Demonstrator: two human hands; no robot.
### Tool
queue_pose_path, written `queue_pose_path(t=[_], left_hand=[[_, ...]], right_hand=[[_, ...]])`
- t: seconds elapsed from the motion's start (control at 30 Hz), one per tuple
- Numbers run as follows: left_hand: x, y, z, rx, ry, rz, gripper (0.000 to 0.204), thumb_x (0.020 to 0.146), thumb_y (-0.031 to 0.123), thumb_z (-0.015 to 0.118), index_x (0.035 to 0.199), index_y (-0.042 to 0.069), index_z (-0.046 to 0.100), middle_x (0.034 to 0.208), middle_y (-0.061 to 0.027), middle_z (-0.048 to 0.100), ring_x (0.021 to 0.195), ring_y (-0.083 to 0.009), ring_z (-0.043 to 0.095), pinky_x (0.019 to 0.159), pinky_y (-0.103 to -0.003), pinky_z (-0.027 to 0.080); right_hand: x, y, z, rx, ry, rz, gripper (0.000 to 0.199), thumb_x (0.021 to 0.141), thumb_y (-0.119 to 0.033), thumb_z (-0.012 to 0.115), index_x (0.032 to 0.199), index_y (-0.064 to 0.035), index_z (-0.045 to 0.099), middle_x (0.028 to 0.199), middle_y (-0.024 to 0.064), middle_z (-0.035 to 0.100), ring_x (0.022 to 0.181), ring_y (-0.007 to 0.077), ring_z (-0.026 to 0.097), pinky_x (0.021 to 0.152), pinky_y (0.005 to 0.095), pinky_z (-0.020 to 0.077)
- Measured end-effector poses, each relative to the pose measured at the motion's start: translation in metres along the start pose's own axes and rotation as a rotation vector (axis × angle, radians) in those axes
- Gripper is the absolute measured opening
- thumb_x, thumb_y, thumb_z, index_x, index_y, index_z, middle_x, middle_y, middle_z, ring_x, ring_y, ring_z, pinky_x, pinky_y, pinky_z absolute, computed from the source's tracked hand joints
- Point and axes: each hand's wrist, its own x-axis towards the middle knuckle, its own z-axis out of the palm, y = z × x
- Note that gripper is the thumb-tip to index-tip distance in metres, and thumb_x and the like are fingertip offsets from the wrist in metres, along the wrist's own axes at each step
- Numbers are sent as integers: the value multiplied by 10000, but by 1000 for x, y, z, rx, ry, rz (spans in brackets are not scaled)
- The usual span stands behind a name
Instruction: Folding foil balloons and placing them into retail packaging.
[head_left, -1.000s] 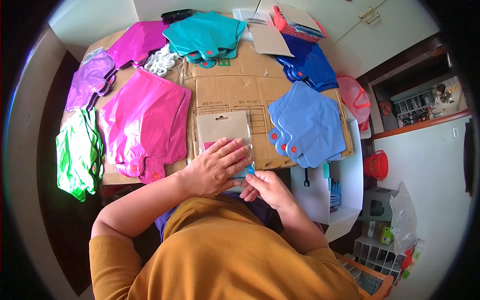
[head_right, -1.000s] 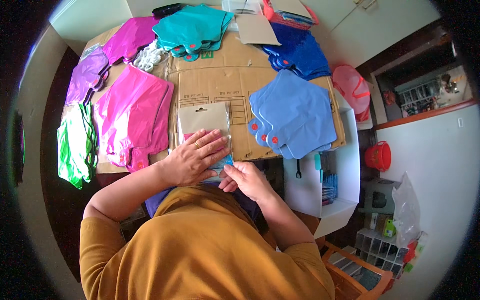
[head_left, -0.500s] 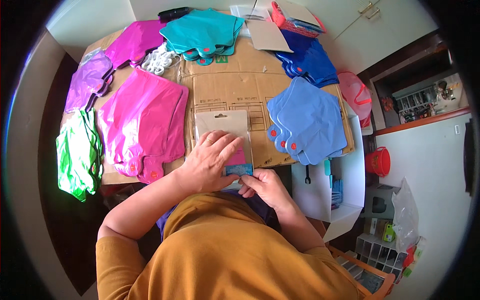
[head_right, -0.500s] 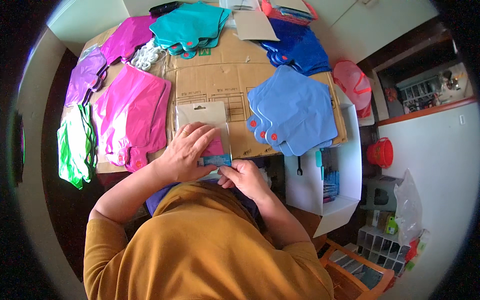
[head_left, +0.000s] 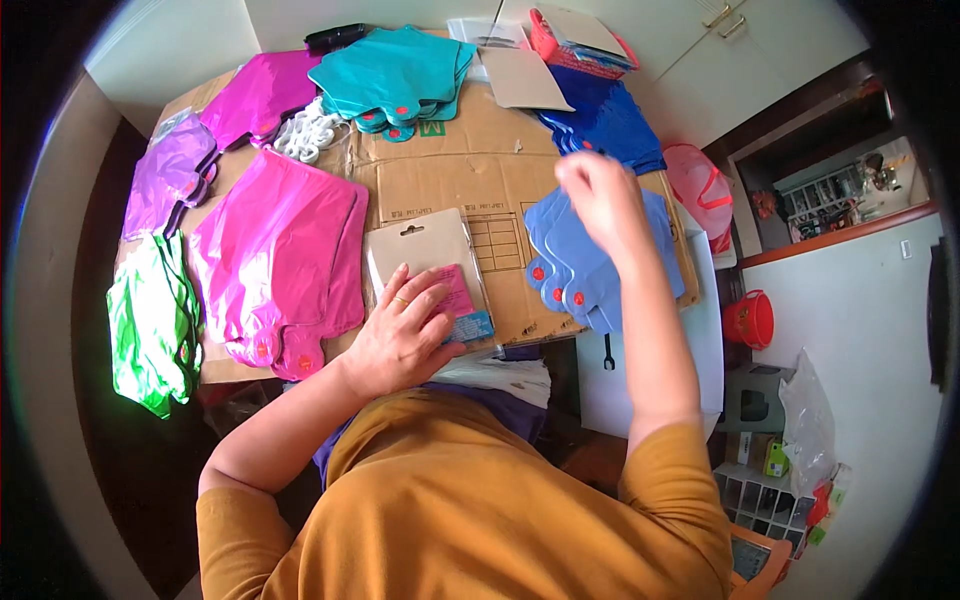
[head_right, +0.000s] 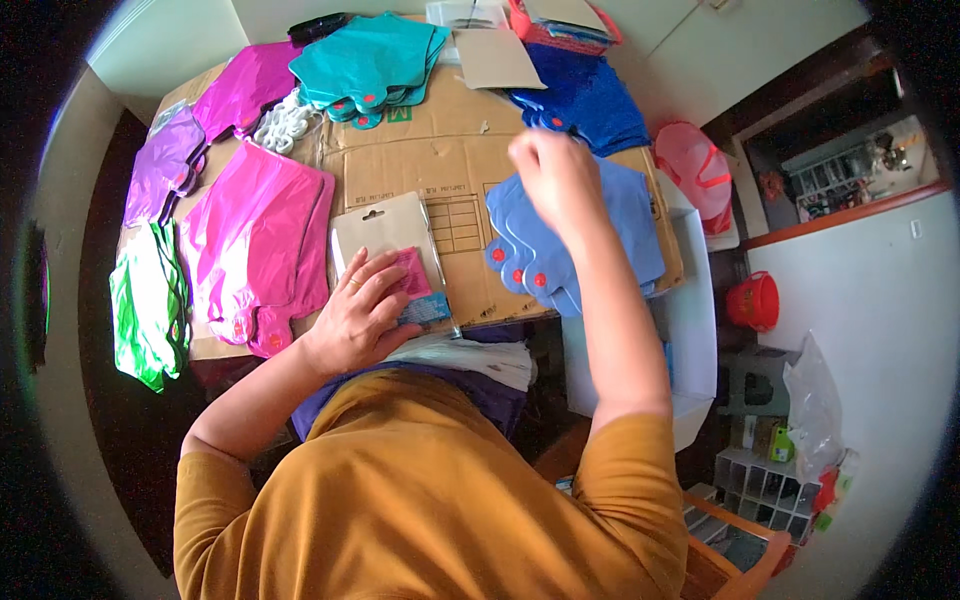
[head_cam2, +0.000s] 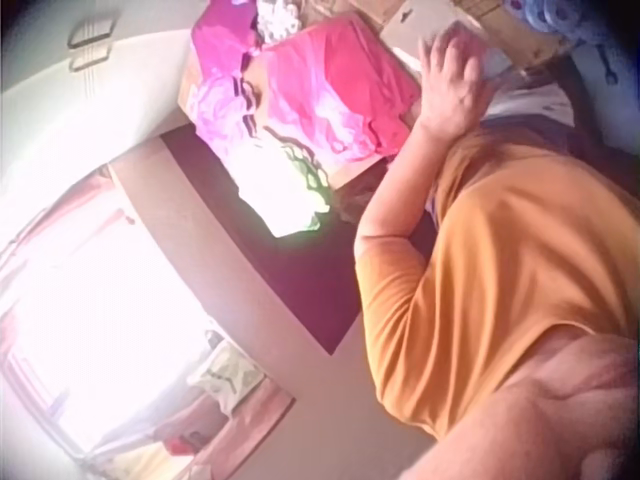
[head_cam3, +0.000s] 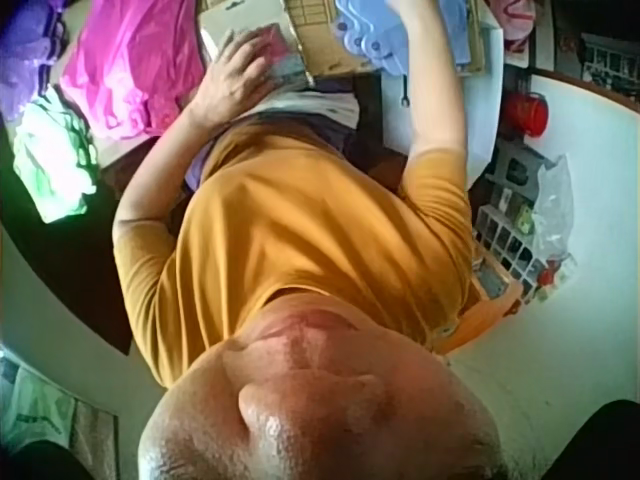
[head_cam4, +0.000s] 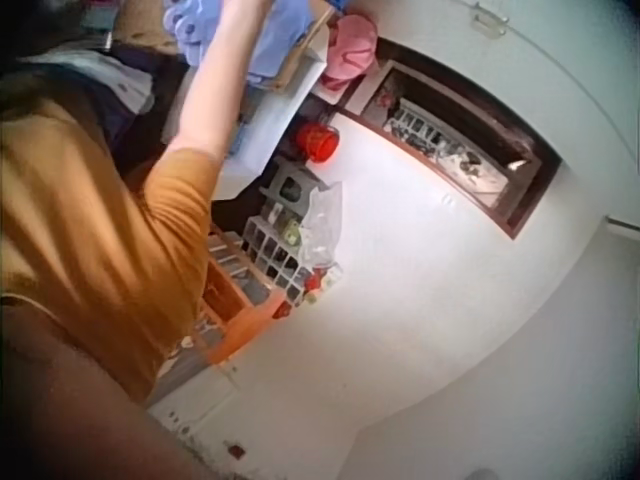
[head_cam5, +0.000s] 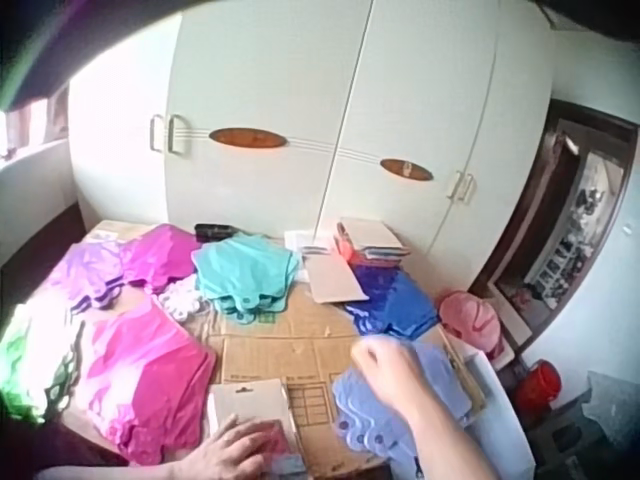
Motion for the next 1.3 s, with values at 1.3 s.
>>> queue_pose_path(t=[1.3], left_hand=[[-28,11,5,111,74,136,214,744,31,693,935,-28,616,1093,-183,623,1046,-335,643,919,-444,538]], right_hand=[[-236,-30,20,301,47,-5,158,816,25,701,953,-19,636,754,64,664,609,119,632,561,253,508]])
